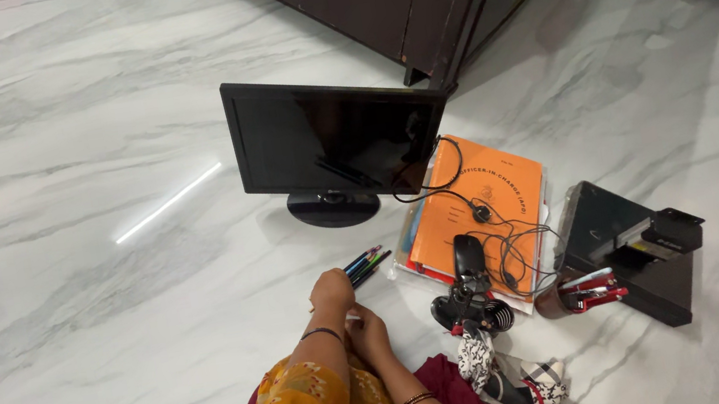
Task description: The person sits on the floor and wipes a black electronic device with a patterned cloth. They then pick up a pencil and use the cloth to wipe it before placing it back down.
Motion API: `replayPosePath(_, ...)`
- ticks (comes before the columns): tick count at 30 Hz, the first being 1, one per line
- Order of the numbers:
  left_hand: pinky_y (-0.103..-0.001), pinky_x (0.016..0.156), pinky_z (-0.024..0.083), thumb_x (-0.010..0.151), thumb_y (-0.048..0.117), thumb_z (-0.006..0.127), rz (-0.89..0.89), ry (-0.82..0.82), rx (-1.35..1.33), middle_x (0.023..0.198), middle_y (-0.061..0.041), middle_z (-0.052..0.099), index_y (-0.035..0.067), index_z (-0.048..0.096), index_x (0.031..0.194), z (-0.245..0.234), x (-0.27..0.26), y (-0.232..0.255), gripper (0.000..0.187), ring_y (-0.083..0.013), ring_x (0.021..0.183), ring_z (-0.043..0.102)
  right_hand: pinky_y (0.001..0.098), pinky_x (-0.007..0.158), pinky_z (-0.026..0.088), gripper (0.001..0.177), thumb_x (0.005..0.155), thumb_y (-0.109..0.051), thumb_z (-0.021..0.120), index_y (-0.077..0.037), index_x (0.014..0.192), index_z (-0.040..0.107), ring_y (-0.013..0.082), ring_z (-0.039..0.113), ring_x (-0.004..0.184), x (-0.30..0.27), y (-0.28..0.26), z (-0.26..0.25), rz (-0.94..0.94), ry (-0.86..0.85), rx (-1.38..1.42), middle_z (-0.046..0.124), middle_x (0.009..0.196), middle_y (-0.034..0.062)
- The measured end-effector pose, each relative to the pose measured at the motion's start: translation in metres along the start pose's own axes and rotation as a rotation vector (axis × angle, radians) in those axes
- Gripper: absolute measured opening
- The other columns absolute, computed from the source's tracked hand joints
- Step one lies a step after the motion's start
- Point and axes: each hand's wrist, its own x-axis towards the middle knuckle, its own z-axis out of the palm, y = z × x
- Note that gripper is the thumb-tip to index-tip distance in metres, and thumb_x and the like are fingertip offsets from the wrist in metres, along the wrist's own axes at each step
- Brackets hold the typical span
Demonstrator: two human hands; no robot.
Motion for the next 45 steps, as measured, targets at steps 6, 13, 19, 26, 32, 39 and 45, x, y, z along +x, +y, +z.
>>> replayPosePath(6, -0.040, 0.088, 0.060, 0.083, 0.012, 0.076, 0.016, 0.010, 0.061, 0.111, -0.020, 0.073, 0.004, 0.073, 0.110, 0.016, 0.013, -0.001, 0.029, -0.0316, 0.105, 0.073, 0.0288, 0.062, 0.050, 0.034, 0.094, -0.006, 0.061, -0.005, 0.126, 0.074, 0.0124, 0.060, 0.070, 0.010, -0.005, 0.002, 0.192, 0.003, 0.185, 0.071, 0.088, 0.0084)
replayPosePath(13, -0.042, 0.089, 0.060, 0.088, 0.009, 0.068, 0.041, 0.029, 0.027, 0.110, -0.021, 0.074, 0.004, 0.076, 0.108, 0.025, 0.017, -0.004, 0.023, -0.0333, 0.105, 0.073, 0.0273, 0.061, 0.050, 0.032, 0.095, -0.003, 0.060, -0.002, 0.124, 0.073, 0.0109, 0.061, 0.067, 0.014, -0.004, 0.001, 0.304, 0.037, 0.387, 0.075, 0.089, 0.0037)
replayPosePath(19, -0.043, 0.089, 0.060, 0.086, 0.009, 0.071, -0.024, -0.018, 0.016, 0.111, -0.020, 0.074, 0.004, 0.075, 0.110, 0.017, 0.006, 0.000, 0.025, -0.0332, 0.106, 0.073, 0.0241, 0.070, 0.055, 0.029, 0.093, 0.001, 0.064, 0.004, 0.118, 0.076, 0.0113, 0.068, 0.075, 0.026, 0.012, 0.003, 0.261, 0.056, 0.475, 0.077, 0.095, 0.0075)
replayPosePath(26, -0.041, 0.092, 0.058, 0.085, 0.010, 0.074, -0.099, -0.065, -0.062, 0.118, -0.019, 0.072, 0.005, 0.074, 0.114, 0.009, 0.003, -0.001, 0.030, -0.0320, 0.113, 0.070, 0.0262, 0.078, 0.059, 0.026, 0.094, 0.001, 0.064, 0.010, 0.117, 0.073, 0.0164, 0.074, 0.083, 0.026, 0.016, 0.002, 0.259, 0.024, 0.636, 0.078, 0.101, 0.0131)
replayPosePath(32, -0.039, 0.092, 0.059, 0.086, 0.012, 0.072, -0.149, -0.045, -0.135, 0.120, -0.016, 0.073, 0.006, 0.076, 0.113, 0.010, 0.003, -0.004, 0.027, -0.0301, 0.114, 0.070, 0.0273, 0.077, 0.060, 0.023, 0.094, 0.001, 0.064, 0.011, 0.113, 0.073, 0.0187, 0.074, 0.082, 0.023, 0.016, 0.000, 0.256, 0.037, 0.648, 0.077, 0.097, 0.0129)
replayPosePath(39, -0.040, 0.092, 0.058, 0.081, 0.010, 0.077, -0.180, -0.085, -0.196, 0.118, -0.018, 0.073, 0.004, 0.076, 0.108, 0.000, -0.006, 0.001, 0.028, -0.0317, 0.113, 0.070, 0.0244, 0.071, 0.059, 0.017, 0.092, 0.002, 0.065, 0.008, 0.106, 0.074, 0.0141, 0.072, 0.076, 0.018, 0.015, -0.002, 0.193, 0.084, 0.591, 0.077, 0.092, 0.0109)
replayPosePath(45, -0.037, 0.079, 0.059, 0.075, 0.017, 0.084, 0.005, -0.096, -0.130, 0.087, -0.019, 0.076, 0.001, 0.079, 0.085, 0.000, -0.003, 0.011, 0.020, -0.0286, 0.088, 0.076, 0.0256, 0.051, 0.042, 0.012, 0.091, -0.006, 0.071, 0.003, 0.100, 0.073, 0.0121, 0.058, 0.057, 0.022, 0.011, -0.018, 0.198, 0.147, 0.422, 0.072, 0.076, 0.0074)
